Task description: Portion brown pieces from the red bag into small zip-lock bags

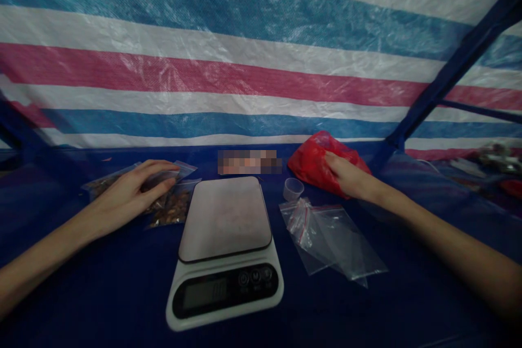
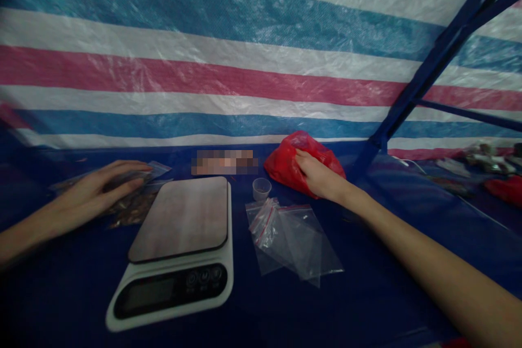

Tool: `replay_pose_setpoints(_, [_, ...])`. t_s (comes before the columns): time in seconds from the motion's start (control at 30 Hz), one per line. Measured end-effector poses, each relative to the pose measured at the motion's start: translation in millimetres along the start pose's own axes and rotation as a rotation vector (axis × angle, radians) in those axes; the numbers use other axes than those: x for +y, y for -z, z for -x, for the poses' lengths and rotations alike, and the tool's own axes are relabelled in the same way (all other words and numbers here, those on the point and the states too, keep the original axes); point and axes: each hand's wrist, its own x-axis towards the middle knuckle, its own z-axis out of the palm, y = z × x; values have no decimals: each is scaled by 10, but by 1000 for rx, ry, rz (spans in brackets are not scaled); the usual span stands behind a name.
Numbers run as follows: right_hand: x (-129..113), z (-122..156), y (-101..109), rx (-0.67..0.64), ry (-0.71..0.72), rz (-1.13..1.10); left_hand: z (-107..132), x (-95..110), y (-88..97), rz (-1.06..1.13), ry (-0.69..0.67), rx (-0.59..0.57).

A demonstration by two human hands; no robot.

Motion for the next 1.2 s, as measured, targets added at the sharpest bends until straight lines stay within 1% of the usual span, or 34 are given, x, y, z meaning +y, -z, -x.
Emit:
replay_pose_setpoints(0.1, [23,5,40,-74,-6,-8,5,34,9,-2,-6,0])
replay_pose_setpoints(0.27, [76,-17,91,-33,57,10,9,8,3,-41,-17,-15])
replay_pose_setpoints(0.37, [87,-29,81,-9,56,24,1,10,-4,-47,-24,-12])
replay_pose_setpoints(0.5, [7,-41,111,-41,57,-25,-9,78,-6,-60,-34,8])
replay_pose_setpoints(0.57, [-40,-50,139,-26,78,-52,-6,125,-1,-63,-29,16])
replay_pose_setpoints(0.63, [-60,-61,157,19,103,-55,0,166,6,-49,-26,21])
replay_pose_setpoints(0.7, [-50,-72,164,63,135,-42,3,197,12,-31,-17,23])
replay_pose_setpoints(0.8, [-27,-82,177,83,152,-22,0,230,16,-21,3,20])
replay_pose_setpoints(0.9, [-40,-83,231,98,97,-2,-1,266,18,-22,11,27])
replay_pose_setpoints(1.0, [-55,-69,336,163,20,13,2,307,20,-26,16,41])
replay_pose_setpoints(1.1, [-46,-39,468,272,-53,3,-2,332,19,-36,42,42])
replay_pose_setpoints(1.2, [-88,-15,574,407,-139,-66,-10,344,17,-33,74,35])
